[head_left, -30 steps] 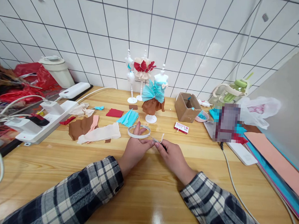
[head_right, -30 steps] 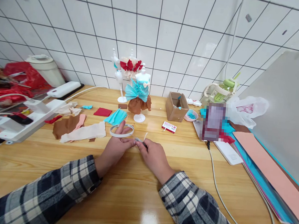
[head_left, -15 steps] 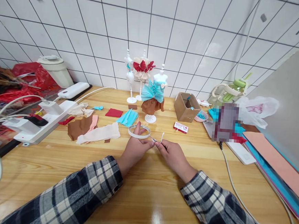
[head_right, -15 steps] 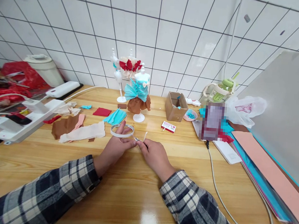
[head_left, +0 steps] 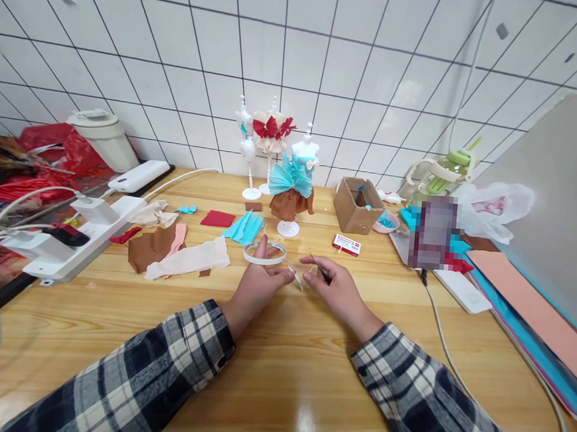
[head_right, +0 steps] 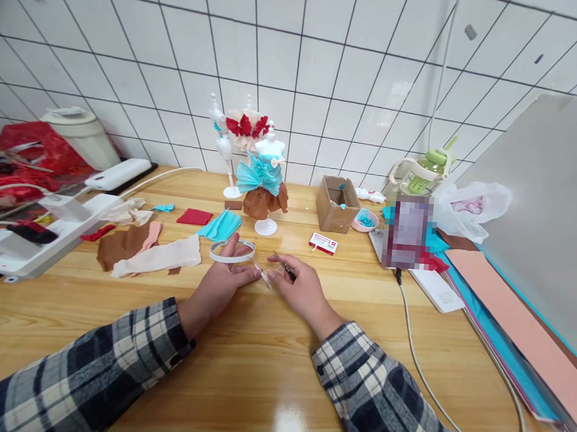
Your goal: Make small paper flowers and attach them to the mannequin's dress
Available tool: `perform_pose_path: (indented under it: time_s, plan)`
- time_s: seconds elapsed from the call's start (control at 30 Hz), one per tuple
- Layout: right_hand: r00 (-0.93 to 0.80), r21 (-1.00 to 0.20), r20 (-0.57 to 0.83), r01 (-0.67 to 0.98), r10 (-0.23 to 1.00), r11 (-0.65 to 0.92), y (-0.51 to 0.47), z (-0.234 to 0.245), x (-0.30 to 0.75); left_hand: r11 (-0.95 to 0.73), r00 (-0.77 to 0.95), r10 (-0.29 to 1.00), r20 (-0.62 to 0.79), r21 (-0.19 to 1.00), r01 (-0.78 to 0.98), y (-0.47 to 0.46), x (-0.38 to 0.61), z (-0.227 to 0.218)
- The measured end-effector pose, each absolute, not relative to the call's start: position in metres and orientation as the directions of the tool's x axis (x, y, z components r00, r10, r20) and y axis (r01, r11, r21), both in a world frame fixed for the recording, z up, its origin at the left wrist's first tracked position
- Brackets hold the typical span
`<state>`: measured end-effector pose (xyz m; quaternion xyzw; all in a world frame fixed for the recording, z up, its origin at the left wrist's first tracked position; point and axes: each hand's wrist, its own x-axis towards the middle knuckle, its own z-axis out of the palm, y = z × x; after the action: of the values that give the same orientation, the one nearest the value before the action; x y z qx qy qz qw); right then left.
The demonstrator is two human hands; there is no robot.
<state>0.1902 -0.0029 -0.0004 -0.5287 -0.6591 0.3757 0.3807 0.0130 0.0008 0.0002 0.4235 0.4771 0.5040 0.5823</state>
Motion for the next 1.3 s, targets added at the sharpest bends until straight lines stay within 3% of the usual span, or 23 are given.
perform_pose_path:
  time_s: [0.1, 0.33, 0.5, 0.6, 0.7, 0.83, 1.0, 1.3]
  plan:
    - [-0.199, -0.877, 0.111, 0.441, 0.974, 0.19, -0.004, -0.002, 0.187, 0.132, 0.061, 0.991, -0.121, 0.965, -0.227, -0.001, 0.014, 0.002]
    - [-0.066, -0.866, 0.103, 0.484, 0.993, 0.122, 0.004, -0.004, 0.194, 0.192, 0.157, 0.975, -0.159, 0.955, -0.224, -0.006, 0.017, 0.005]
    - [-0.095, -0.91, 0.101, 0.393, 0.99, 0.131, -0.005, 0.002, 0.194, 0.126, 0.001, 0.992, -0.127, 0.98, -0.154, 0.0, 0.014, 0.006]
    - [-0.171, -0.875, 0.161, 0.431, 0.972, 0.221, -0.014, 0.006, 0.19, 0.095, -0.072, 0.992, -0.104, 0.988, -0.119, 0.006, 0.011, 0.005]
    - [-0.291, -0.799, 0.141, 0.531, 0.946, 0.283, -0.018, 0.005, 0.183, 0.072, -0.065, 0.995, -0.076, 0.995, -0.066, 0.007, 0.01, 0.003]
    - [-0.323, -0.75, 0.074, 0.605, 0.943, 0.266, -0.017, 0.0, 0.179, 0.041, -0.032, 0.999, -0.042, 0.999, -0.025, 0.004, 0.012, 0.002]
    - [-0.329, -0.762, 0.041, 0.6, 0.943, 0.243, -0.015, -0.003, 0.18, 0.016, -0.012, 1.0, -0.016, 1.0, 0.016, 0.001, 0.014, 0.005]
    - [-0.295, -0.765, 0.084, 0.593, 0.952, 0.251, -0.017, -0.007, 0.177, 0.046, 0.035, 0.998, -0.044, 0.997, -0.066, -0.002, 0.015, 0.006]
